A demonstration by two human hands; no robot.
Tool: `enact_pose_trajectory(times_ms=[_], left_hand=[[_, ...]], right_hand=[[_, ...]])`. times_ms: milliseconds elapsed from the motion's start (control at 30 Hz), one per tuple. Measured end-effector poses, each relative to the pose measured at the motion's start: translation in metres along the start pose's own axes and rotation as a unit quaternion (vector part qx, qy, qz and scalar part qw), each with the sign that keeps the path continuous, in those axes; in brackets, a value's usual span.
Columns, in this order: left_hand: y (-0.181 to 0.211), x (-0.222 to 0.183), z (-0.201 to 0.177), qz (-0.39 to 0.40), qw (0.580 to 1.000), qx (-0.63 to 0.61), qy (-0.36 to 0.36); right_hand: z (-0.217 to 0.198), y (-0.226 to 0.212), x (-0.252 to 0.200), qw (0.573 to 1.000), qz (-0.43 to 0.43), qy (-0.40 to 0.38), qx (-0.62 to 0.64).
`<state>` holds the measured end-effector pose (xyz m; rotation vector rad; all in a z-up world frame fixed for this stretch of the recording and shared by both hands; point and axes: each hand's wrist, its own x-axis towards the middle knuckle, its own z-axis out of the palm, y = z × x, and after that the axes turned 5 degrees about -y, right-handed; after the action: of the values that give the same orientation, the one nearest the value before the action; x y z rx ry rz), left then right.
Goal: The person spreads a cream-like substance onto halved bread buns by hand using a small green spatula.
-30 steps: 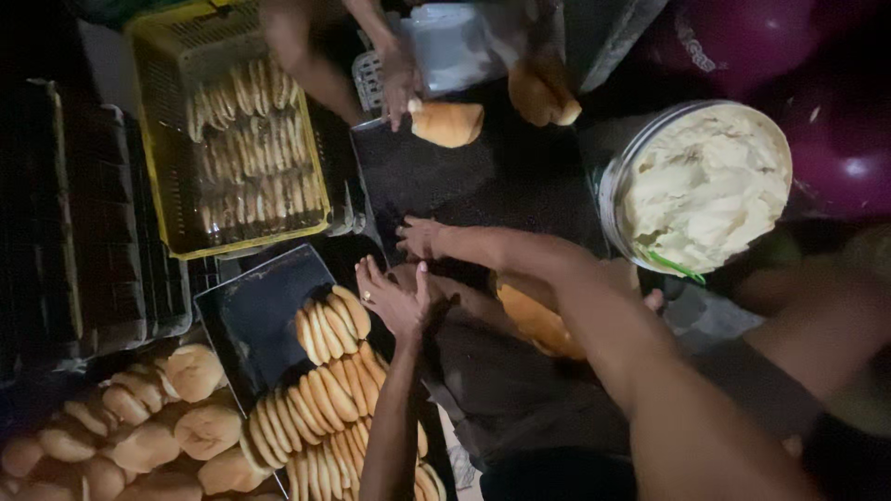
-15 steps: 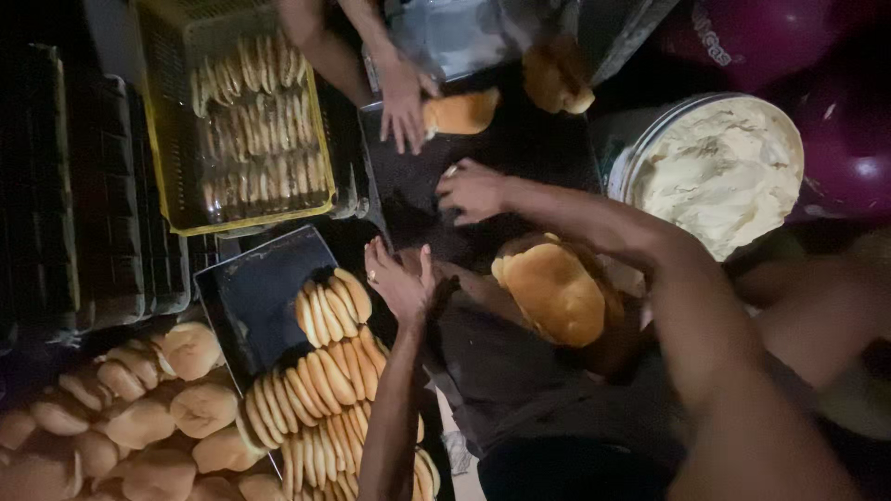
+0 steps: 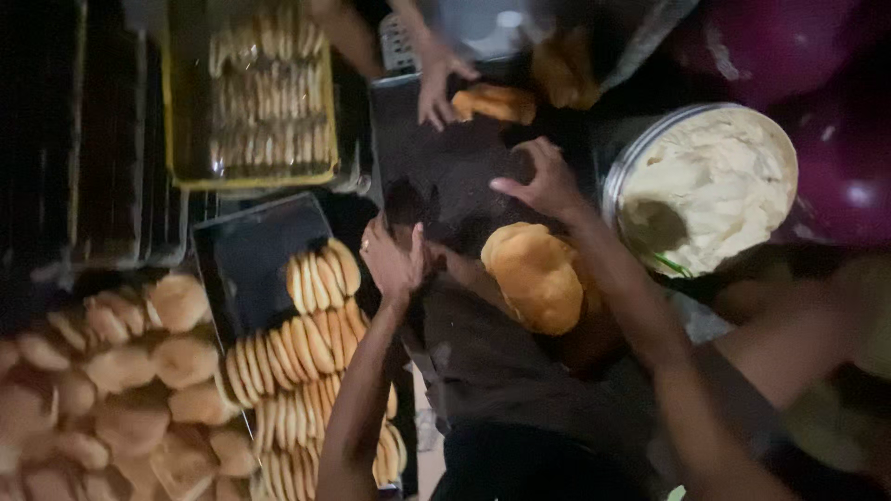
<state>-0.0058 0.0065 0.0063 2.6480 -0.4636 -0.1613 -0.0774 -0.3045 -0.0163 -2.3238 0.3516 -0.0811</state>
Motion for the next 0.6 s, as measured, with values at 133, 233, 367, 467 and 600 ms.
enact_pose_trajectory(times_ms=[133, 233, 367, 467, 600], left_hand=[[-0.001, -0.008, -0.004, -0.01, 0.994, -0.102, 0.037], [-0.002, -0.011, -0.002, -0.003, 0.992, -0.095, 0.088], [-0.023, -0.017, 0.009, -0.04, 0.952, -0.261, 0.157], [-0.075, -0.008, 0.03, -0.166, 0.904, -0.348, 0.185], [-0.166, 0.005, 0.064, -0.229, 0.955, -0.026, 0.186]], right_hand=[[-0.006, 0.026, -0.033, 0.978, 0.017, -0.016, 0.208], [-0.009, 0.034, -0.05, 0.935, 0.048, -0.085, 0.34], [-0.016, 0.007, -0.11, 0.925, 0.187, -0.075, 0.322], [-0.028, 0.004, -0.135, 0.924, 0.155, -0.073, 0.343], [-0.015, 0.02, -0.177, 0.921, 0.193, -0.064, 0.332]])
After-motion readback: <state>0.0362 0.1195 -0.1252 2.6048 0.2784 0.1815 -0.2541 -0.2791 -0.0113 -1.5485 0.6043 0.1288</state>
